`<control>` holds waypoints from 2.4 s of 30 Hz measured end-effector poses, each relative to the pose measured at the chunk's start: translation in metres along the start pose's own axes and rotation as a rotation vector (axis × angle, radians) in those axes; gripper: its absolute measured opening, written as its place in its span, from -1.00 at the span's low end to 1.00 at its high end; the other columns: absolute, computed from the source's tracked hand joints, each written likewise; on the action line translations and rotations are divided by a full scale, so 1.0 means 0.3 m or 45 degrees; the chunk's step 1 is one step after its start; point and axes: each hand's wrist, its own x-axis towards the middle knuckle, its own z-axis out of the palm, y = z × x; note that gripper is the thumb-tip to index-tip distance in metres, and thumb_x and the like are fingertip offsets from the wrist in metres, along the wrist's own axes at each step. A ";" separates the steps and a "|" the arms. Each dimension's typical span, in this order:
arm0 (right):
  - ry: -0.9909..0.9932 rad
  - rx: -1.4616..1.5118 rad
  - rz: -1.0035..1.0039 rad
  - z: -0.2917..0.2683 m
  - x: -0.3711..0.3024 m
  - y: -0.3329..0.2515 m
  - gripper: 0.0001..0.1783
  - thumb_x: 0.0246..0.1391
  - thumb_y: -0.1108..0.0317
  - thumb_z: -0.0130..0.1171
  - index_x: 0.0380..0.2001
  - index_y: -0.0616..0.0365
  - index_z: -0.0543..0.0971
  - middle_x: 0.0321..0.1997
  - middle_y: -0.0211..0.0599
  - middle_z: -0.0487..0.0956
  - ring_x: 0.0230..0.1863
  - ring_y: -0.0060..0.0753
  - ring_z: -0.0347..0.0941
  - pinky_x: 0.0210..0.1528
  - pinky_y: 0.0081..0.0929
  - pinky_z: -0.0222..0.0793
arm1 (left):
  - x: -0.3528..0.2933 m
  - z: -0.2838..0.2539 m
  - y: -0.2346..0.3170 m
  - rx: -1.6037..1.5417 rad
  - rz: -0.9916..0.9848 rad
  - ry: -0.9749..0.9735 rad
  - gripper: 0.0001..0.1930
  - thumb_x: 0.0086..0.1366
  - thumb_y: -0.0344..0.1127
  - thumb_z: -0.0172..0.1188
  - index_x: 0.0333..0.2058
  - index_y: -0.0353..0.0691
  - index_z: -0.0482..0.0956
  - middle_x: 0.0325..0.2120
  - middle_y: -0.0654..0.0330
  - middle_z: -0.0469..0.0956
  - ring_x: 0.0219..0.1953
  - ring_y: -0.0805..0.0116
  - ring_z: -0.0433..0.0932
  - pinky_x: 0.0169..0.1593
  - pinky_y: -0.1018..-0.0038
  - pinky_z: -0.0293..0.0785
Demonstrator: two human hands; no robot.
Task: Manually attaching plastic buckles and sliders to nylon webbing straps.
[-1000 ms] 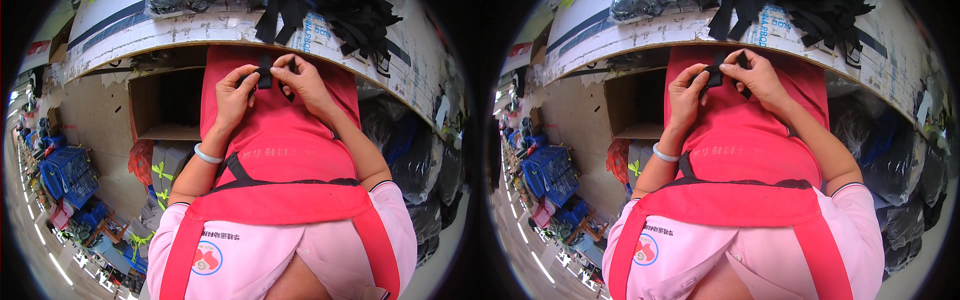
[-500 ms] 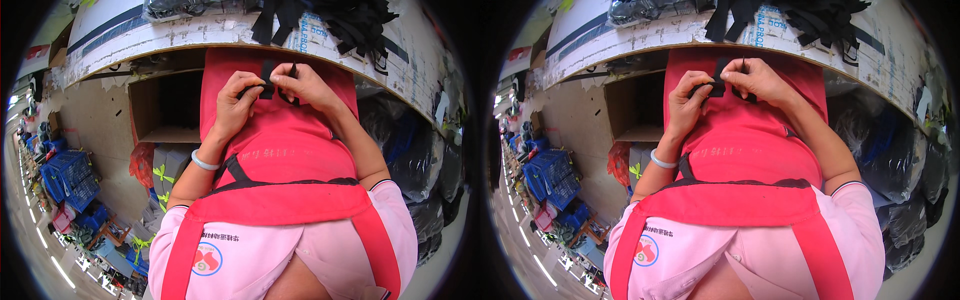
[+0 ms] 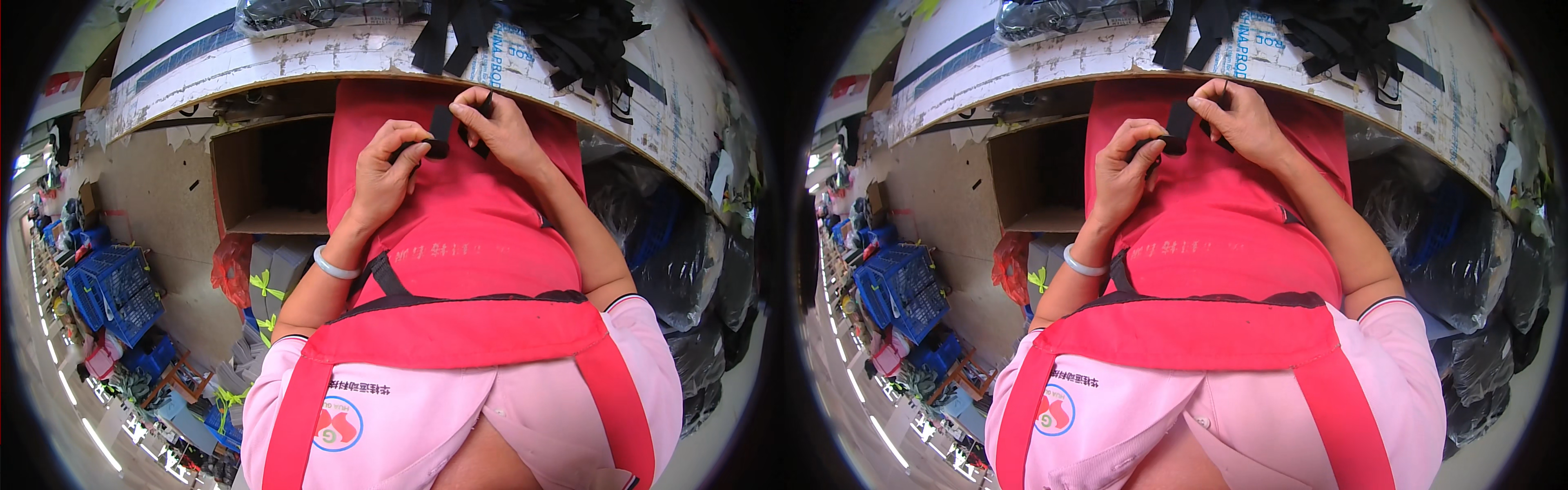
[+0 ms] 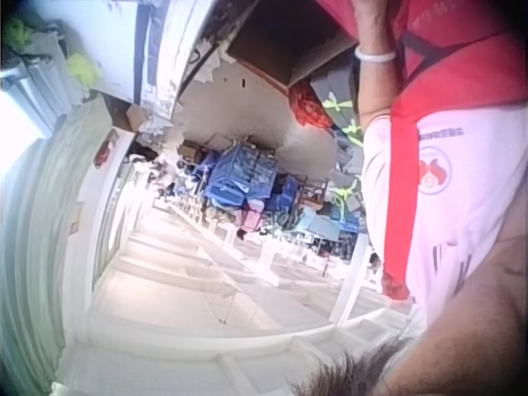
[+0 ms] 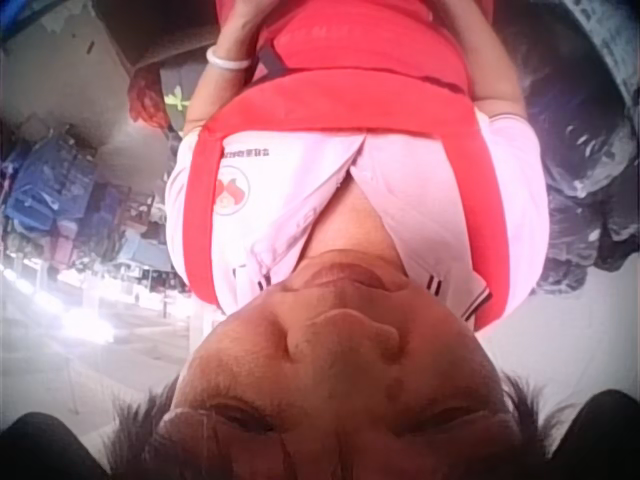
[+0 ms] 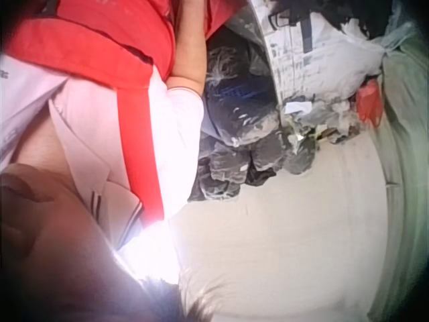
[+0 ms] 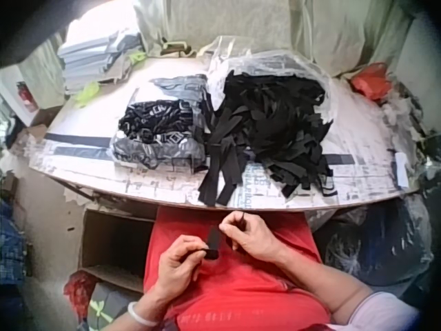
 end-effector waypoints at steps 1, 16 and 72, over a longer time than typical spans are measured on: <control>0.033 -0.035 0.002 -0.004 0.004 0.004 -0.79 0.23 0.22 0.14 -0.33 0.15 0.50 -0.56 -0.55 0.41 -0.60 -0.76 0.28 -0.51 -0.73 0.26 | -0.001 0.003 0.001 0.001 0.000 0.000 -0.90 0.29 -0.58 0.11 -0.26 -0.32 0.57 -0.22 0.26 0.43 -0.61 0.67 0.36 -0.64 0.72 0.25; -0.113 0.277 0.411 -0.022 0.008 0.026 -0.74 0.15 0.16 0.22 -0.33 0.15 0.55 -0.55 -0.54 0.40 -0.64 -0.76 0.28 -0.57 -0.74 0.28 | -0.017 0.004 0.051 -0.013 -0.079 -0.019 -0.90 0.31 -0.53 0.10 -0.25 -0.30 0.58 -0.33 0.28 0.54 -0.63 0.69 0.34 -0.62 0.74 0.24; 0.100 -0.231 -0.108 0.043 -0.016 -0.051 -0.86 0.16 0.37 0.19 -0.31 0.23 0.60 -0.51 -0.56 0.51 -0.50 -0.77 0.32 -0.44 -0.73 0.27 | 0.043 -0.031 -0.002 -0.243 -0.724 -0.486 -0.71 0.24 -0.25 0.27 -0.16 -0.32 0.58 -0.49 0.21 0.63 -0.70 0.68 0.28 -0.64 0.72 0.16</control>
